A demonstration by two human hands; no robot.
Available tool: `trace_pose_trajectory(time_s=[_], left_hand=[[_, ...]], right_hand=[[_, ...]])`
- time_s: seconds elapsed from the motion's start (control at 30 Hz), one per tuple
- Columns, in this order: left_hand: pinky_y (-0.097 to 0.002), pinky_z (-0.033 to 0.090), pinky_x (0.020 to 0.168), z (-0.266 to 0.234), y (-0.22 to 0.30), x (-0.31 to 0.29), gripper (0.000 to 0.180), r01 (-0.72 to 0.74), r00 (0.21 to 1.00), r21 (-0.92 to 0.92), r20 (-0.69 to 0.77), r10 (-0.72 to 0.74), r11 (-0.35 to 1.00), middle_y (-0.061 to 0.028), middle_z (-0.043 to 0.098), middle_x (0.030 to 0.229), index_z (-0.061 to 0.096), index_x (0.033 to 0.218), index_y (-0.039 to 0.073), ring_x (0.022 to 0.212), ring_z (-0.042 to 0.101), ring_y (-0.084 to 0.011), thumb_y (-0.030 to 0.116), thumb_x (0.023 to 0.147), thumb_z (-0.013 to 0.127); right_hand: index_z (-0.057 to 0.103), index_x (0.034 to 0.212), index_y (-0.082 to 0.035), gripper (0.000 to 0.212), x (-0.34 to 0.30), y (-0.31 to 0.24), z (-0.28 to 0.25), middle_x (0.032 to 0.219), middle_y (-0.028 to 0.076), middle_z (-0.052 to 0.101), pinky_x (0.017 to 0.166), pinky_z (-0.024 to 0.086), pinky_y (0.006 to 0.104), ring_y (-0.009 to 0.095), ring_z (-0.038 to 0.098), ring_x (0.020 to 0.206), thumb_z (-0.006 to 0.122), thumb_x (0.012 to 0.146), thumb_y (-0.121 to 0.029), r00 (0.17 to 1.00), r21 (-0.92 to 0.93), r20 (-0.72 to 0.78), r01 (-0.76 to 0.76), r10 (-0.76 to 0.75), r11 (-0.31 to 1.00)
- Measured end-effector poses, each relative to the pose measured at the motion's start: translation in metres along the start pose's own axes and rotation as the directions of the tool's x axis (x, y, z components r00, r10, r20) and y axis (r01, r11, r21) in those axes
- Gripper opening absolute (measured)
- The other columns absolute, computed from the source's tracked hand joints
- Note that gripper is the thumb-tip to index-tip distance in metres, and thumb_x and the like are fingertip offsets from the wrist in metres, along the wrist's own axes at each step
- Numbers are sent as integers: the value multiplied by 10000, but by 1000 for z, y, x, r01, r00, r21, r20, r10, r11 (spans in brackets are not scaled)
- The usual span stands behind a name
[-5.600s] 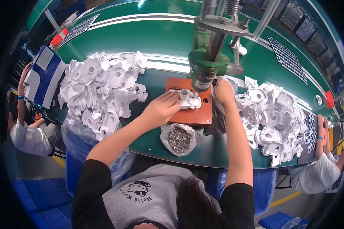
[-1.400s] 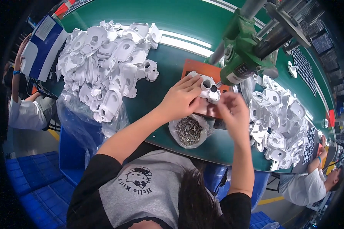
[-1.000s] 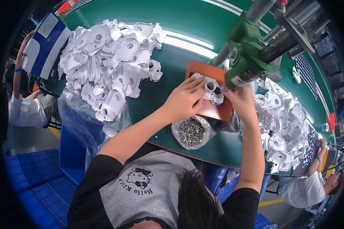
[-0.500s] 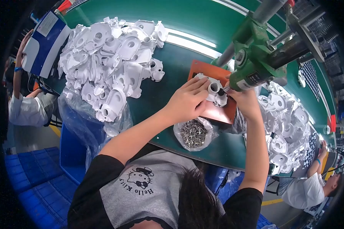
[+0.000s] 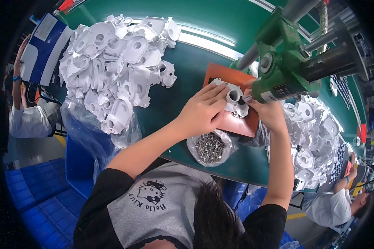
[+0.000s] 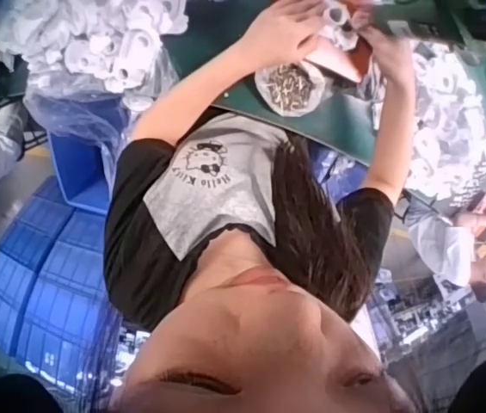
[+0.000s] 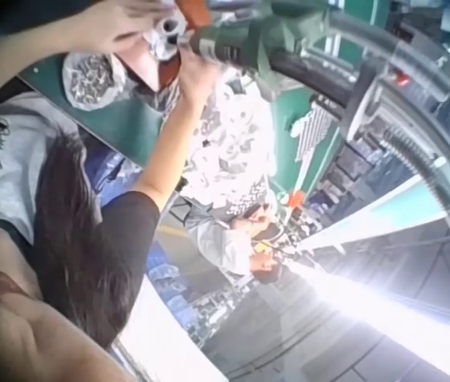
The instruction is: Assembling white plastic parts using a manual press machine in a factory.
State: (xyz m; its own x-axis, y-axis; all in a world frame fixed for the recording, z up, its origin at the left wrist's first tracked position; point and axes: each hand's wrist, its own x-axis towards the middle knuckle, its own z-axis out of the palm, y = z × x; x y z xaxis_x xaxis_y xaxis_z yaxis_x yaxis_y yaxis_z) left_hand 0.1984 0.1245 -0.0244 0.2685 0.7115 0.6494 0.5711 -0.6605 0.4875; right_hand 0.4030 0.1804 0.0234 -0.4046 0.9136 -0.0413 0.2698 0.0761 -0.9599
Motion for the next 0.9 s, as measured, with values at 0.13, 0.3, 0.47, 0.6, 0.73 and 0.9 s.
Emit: trace_pose_trajectory(time_s=[0.13, 0.3, 0.47, 0.6, 0.73, 0.9], left_hand=[[-442, 392, 1027, 0, 0, 1, 193, -17, 1000, -15, 4, 17, 1000, -222, 607, 1121, 577, 894, -9, 1132, 553, -340, 84, 727, 608], [-443, 422, 1004, -4, 1, 1, 109, 8, 1000, -8, -7, -8, 1000, -205, 610, 1151, 563, 805, -19, 1140, 559, -323, 50, 736, 613], [-448, 416, 1010, -2, 0, 2, 126, -17, 1000, -13, -7, 17, 1000, -210, 606, 1155, 562, 825, -21, 1140, 556, -331, 60, 743, 613], [-457, 389, 1024, 1, -3, 1, 218, -69, 998, 18, -5, 69, 997, -236, 609, 1100, 569, 901, -12, 1121, 556, -358, 109, 727, 619], [-460, 389, 1022, -2, -4, 1, 220, -71, 997, 28, 16, 71, 997, -246, 612, 1090, 570, 905, -11, 1122, 556, -365, 122, 734, 610], [-456, 387, 1022, -3, 0, -2, 245, -64, 998, 19, 9, 64, 998, -252, 605, 1114, 575, 926, -25, 1129, 552, -371, 118, 730, 610]], right_hand=[[508, 1152, -17, 392, -1, 2, -1, 909, -1, 497, 765, 413, 192, 61, 485, 847, 626, 789, 69, 997, -55, 32, 66, -64, 996], [502, 1166, -41, 423, 6, -3, -6, 896, -28, 424, 762, 382, 176, 42, 427, 834, 641, 780, 67, 994, -150, 108, 42, -26, 988], [515, 1125, -43, 390, 22, -14, -23, 740, -68, 393, 700, 384, 181, 28, 397, 693, 697, 781, -19, 966, -259, 250, 2, 65, 966], [524, 1029, -59, 400, 33, -26, -24, 645, -74, 363, 544, 337, 215, 33, 368, 610, 777, 722, -94, 954, -494, 297, 125, 32, 861], [513, 983, -70, 439, 58, -19, -37, 623, -52, 471, 516, 337, 219, 34, 427, 556, 818, 684, -169, 900, -659, 434, 286, 42, 696], [480, 1277, 26, 609, 79, -11, -134, 1163, 200, 570, 842, 531, 333, 238, 621, 1020, 612, 866, -403, 926, 134, 321, 163, -198, 977]])
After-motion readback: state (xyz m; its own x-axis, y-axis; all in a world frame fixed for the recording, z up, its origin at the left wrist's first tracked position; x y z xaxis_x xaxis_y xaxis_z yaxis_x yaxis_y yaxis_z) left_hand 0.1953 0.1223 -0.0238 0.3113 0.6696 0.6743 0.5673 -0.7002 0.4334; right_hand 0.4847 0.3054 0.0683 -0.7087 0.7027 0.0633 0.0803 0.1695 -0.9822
